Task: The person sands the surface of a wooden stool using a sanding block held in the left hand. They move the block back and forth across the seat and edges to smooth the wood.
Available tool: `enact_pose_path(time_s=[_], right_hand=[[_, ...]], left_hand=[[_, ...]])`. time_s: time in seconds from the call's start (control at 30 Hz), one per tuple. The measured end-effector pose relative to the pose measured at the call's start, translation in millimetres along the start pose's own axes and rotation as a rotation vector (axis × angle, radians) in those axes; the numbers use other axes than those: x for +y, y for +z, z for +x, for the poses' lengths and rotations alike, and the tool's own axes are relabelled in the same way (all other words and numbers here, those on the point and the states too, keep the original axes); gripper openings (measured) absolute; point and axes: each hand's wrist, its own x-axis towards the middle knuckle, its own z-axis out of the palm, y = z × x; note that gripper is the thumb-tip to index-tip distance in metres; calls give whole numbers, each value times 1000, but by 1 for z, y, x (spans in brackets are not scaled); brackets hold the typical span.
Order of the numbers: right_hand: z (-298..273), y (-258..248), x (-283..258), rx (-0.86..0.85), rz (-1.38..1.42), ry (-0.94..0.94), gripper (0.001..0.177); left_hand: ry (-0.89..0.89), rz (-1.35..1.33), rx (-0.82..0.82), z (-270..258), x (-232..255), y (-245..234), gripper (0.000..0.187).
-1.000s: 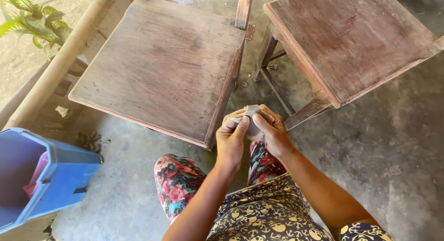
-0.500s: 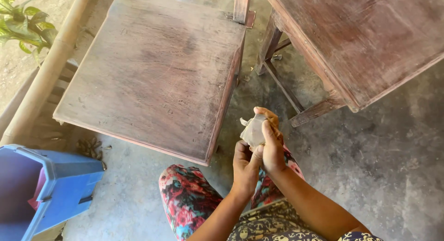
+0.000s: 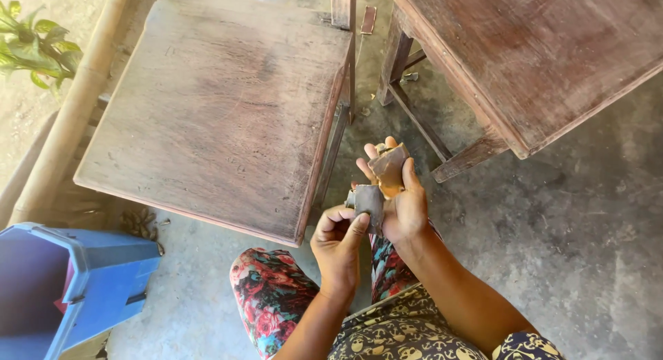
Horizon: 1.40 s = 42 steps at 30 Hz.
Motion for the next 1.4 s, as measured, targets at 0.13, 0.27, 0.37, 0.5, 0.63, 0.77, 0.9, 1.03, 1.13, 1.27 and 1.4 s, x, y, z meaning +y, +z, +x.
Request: enact_pose_path(time_s=[0.13,0.27,0.37,0.5,0.63,0.77,0.9,1.03,1.13,1.27,1.4], right_hand=[[19,11,5,111,113,-62,52],[67,-11,45,273,-299,-456,46],[64,32,75,351,-719,-550,45],[27,57,116,91,-878,-639,56],[15,49,126,4,-935,-704,51],[45,55,120,54,-928,-845,50],[196,29,80,-100,-1076,-975,49],[290,10,57,-12,-826,-900,48],[237,14,70,72,-1070,-805,60],[163,66,59,140,-1128,-742,52],[272,30,39,316,-773,-573,70]], left_hand=[[108,-70,-20,17,49,1,26],[458,334,70,62,130,15,38],[571,645,36,146,135,-25,38],[669,903,-22,185,126,-57,37],[631,913,-66,188,127,-54,36],[661,929,-76,194,119,-57,37],[682,928,-64,195,122,-54,39],[704,1004,-39,191,123,-52,39],[702,1026,-22,187,121,-46,39],[731,1076,-8,186,127,-42,37],[752,1109,12,187,119,-42,38]])
